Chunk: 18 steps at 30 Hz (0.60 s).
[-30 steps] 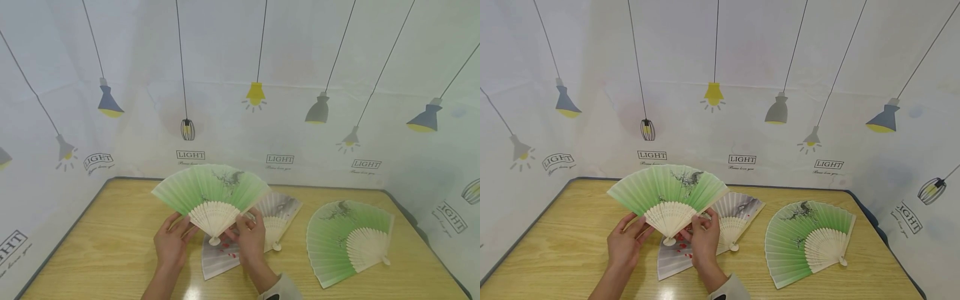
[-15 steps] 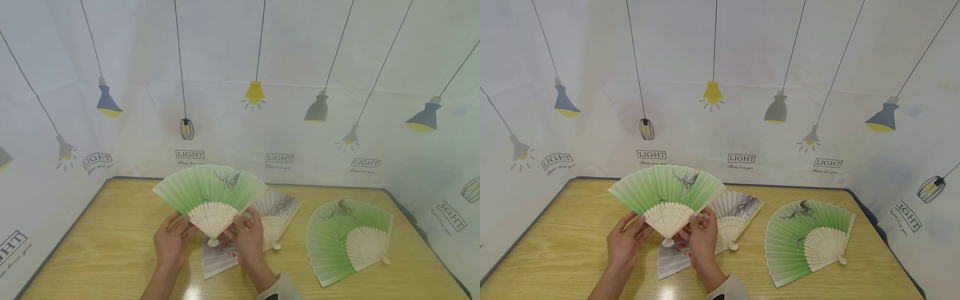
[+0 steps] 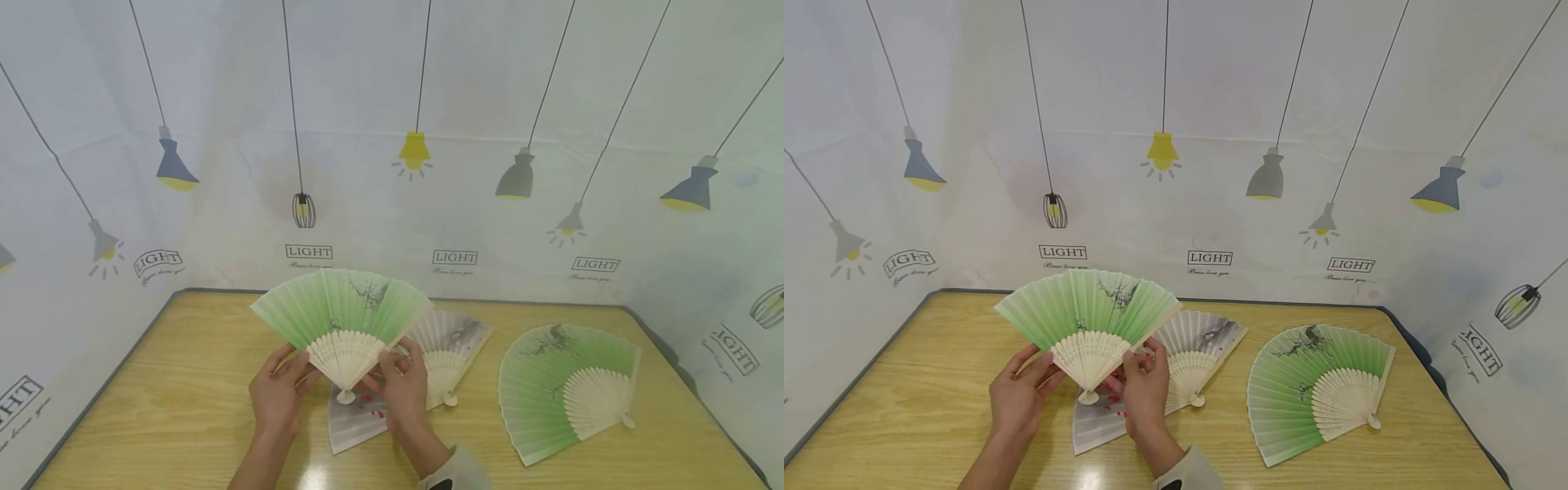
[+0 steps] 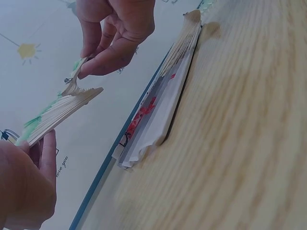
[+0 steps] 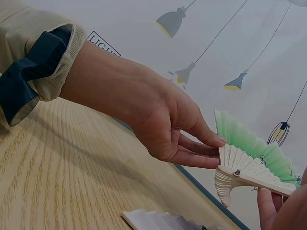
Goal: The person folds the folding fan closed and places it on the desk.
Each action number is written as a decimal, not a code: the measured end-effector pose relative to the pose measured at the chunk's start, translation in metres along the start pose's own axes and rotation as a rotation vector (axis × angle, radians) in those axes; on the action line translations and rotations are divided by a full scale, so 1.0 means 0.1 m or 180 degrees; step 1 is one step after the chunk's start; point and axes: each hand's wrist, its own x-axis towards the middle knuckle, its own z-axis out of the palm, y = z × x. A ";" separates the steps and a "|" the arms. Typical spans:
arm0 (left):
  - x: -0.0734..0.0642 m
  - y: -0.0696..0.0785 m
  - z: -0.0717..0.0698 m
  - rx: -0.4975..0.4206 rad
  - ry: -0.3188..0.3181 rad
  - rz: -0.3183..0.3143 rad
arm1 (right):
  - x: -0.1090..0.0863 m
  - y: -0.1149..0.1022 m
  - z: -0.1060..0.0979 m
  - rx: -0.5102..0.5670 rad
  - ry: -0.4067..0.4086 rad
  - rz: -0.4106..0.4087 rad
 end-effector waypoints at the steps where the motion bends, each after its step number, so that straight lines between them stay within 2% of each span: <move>1: 0.00 0.00 0.00 0.0002 0.0000 -0.0002 | 0.00 0.00 0.00 -0.0002 -0.0008 0.0000; 8: 0.00 0.00 0.00 0.0152 -0.0008 -0.0030 | -0.01 -0.01 0.00 -0.0062 -0.0038 0.0017; 18: 0.00 0.00 -0.01 0.0328 -0.0075 0.0044 | 0.00 0.00 0.00 -0.0032 -0.0118 -0.0001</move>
